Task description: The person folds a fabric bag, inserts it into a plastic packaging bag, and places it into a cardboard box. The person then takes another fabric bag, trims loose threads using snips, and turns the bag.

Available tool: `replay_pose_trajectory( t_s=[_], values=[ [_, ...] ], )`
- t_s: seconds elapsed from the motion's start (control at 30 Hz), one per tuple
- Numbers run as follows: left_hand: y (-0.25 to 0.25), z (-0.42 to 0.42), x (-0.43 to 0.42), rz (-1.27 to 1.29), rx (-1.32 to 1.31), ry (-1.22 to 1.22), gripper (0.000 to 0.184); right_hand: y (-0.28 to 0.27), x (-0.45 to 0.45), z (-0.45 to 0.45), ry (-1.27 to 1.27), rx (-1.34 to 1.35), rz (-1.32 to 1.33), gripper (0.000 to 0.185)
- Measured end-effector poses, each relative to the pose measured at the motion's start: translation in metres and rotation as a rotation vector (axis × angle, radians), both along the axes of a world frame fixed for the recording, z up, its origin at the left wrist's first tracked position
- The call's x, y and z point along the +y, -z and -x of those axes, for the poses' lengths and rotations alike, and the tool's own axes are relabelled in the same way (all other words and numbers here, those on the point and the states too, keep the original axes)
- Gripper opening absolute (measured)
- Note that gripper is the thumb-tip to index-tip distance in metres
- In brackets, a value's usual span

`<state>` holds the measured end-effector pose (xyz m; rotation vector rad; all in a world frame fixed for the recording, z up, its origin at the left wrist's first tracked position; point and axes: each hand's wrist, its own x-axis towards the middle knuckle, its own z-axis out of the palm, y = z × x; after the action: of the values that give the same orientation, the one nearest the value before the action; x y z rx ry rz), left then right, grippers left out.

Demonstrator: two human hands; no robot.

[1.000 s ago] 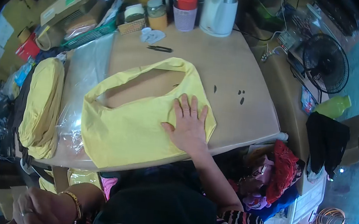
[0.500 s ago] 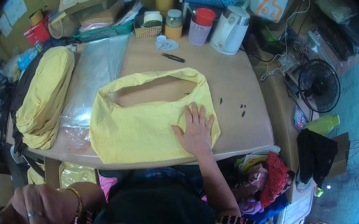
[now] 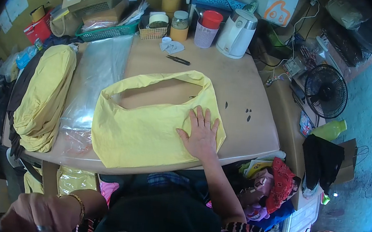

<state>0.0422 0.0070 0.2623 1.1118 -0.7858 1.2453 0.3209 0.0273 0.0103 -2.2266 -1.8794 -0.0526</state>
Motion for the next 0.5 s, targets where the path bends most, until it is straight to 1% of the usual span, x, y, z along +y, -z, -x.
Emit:
replay_pose_trajectory(
  t_s=[0.03,0.1,0.13,0.2,0.23,0.27,0.3,0.37,0.4,0.47,0.5],
  values=[
    [-0.006,0.020,-0.011,0.179,0.319,0.030,0.024,0.000,0.000,0.000,-0.002,0.002,-0.003,0.074],
    [-0.005,0.032,-0.019,0.362,0.638,0.058,0.023,0.000,0.000,0.000,-0.005,0.000,0.002,0.075],
    [-0.001,0.031,-0.019,0.319,0.553,0.074,0.015,0.000,0.000,0.000,-0.004,-0.002,0.000,0.075],
    [0.005,0.021,-0.018,0.273,0.470,0.091,0.010,0.001,-0.001,0.000,-0.006,-0.002,0.000,0.075],
    [0.005,0.006,-0.014,0.216,0.288,0.044,0.012,0.000,0.000,-0.001,-0.004,-0.003,-0.002,0.075],
    [0.006,-0.004,-0.011,0.162,0.109,-0.001,0.018,0.000,0.000,-0.001,0.000,-0.001,-0.004,0.075],
    [0.007,-0.007,-0.007,0.164,0.113,0.001,0.018,-0.001,-0.001,0.000,0.002,0.000,0.003,0.075],
    [0.009,-0.011,-0.002,0.083,0.047,0.097,0.019,-0.002,0.000,0.000,0.001,0.002,0.009,0.075],
    [0.008,-0.009,-0.002,0.087,0.049,0.096,0.019,-0.002,0.000,0.000,0.001,0.001,0.003,0.075],
    [0.008,-0.002,0.000,0.010,0.159,0.214,0.023,-0.001,-0.001,0.000,-0.002,-0.002,-0.002,0.075],
    [0.009,0.000,0.003,0.008,0.157,0.212,0.023,0.000,0.000,-0.001,-0.006,-0.002,-0.007,0.074]
  ],
)
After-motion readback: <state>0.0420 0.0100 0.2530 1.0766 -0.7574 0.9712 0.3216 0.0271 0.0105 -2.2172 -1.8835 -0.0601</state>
